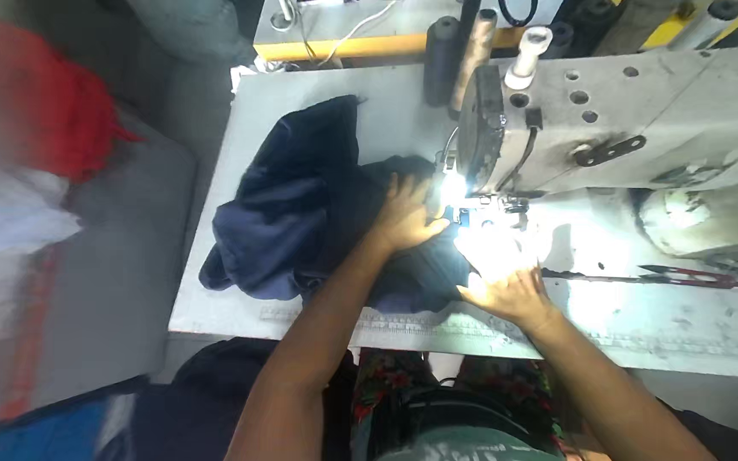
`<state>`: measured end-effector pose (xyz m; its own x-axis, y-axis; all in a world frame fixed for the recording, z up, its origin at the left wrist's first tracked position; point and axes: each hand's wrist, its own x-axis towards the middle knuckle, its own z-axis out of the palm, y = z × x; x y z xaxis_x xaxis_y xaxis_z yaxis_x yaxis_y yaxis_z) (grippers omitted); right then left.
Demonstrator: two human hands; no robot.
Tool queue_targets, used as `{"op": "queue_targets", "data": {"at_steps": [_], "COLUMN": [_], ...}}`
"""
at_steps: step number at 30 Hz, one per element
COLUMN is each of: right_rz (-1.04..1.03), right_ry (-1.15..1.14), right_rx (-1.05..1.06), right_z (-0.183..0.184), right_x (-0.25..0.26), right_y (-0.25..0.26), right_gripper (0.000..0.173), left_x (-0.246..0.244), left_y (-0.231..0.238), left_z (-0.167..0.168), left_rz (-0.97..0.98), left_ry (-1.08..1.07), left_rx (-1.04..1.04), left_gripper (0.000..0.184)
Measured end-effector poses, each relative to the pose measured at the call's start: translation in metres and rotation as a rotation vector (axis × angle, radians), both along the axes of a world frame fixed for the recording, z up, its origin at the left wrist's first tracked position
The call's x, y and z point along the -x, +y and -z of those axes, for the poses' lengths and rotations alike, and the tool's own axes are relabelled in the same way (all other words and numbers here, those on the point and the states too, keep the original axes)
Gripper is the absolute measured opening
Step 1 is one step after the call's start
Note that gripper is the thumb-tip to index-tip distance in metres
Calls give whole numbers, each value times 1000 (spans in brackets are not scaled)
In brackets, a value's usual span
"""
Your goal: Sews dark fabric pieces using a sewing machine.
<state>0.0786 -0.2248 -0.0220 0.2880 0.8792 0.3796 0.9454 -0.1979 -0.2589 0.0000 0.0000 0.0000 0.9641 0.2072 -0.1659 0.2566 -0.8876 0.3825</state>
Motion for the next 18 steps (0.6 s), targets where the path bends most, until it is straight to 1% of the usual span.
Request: {"op": "queue_targets", "data": {"at_steps": [4,10,14,18], "right_rz": [-1,4,0,5], "right_ry": [-14,-68,-46,-70], "right_rx": [-14,-7,-9,-16], "right_z": [0,0,-1,0], "right_x": [1,1,1,1], "right_y": [0,0,0,-1], "right_gripper": [62,60,58,57], "left_x": [-1,-2,-4,-3], "left_y": [2,3,4,3], "left_z": [2,4,5,2], "left_rz": [41,47,52,41], "left_ry": [-18,-3,15,20], "left_rx": [-16,-34,-47,-49], "left_gripper": [51,54,55,55]}}
